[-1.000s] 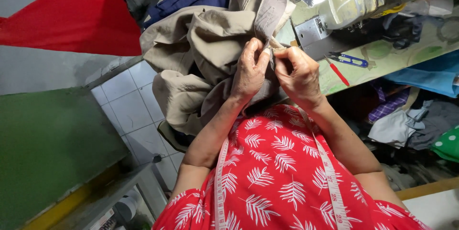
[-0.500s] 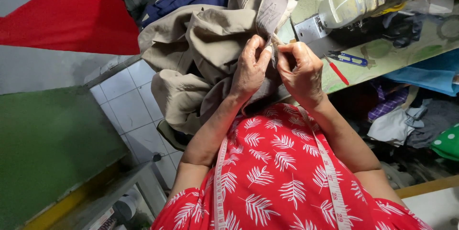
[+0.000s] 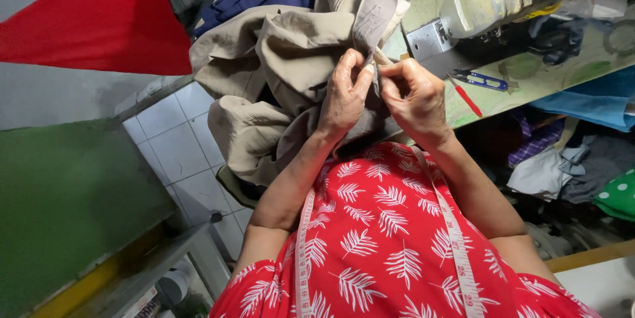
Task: Manually repairing the waistband and seams of a pair of beige pants at a sewing workstation.
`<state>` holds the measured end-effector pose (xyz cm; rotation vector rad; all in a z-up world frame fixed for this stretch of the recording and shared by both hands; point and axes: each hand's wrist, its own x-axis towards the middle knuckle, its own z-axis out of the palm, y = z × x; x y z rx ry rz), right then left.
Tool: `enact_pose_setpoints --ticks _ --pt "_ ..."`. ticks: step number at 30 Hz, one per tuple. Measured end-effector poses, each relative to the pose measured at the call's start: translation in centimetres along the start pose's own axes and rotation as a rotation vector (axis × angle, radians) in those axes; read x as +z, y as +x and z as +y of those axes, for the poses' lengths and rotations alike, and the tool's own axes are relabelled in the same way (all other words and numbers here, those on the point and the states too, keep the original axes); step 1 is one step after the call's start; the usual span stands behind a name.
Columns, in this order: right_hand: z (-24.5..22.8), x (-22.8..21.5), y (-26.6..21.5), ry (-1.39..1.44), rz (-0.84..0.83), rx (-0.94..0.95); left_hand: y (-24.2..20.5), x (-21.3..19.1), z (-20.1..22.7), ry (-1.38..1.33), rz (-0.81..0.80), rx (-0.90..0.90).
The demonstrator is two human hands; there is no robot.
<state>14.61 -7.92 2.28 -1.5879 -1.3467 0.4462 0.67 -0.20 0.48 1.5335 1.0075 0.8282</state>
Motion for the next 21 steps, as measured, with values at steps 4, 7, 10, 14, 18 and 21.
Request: enact_pose_setpoints --ticks 4,7,10,14,18,21 --pt "0.1 -0.5 -0.2 0.062 0.015 0.115 0.3 -0.1 -0.6 -0.007 0.018 0.018" --pt "-0.2 -0.4 -0.1 0.062 0.012 0.128 0.2 0.0 -0.7 -0.006 0.011 0.021" --pt "-0.1 -0.4 -0.1 0.057 0.020 0.069 0.0 0.1 -0.3 -0.006 0.020 0.024" --pt "-0.1 -0.2 -0.1 0.033 0.035 0.016 0.0 -0.2 0.6 0.038 0.014 0.037" --pt "-0.2 -0.1 -0.1 0.031 0.032 0.005 -0.1 -0.2 0.8 0.073 0.000 0.050" --pt "0.2 0.3 -0.1 0.021 0.035 -0.020 0.0 -0.1 0.8 0.095 -0.016 0.047"
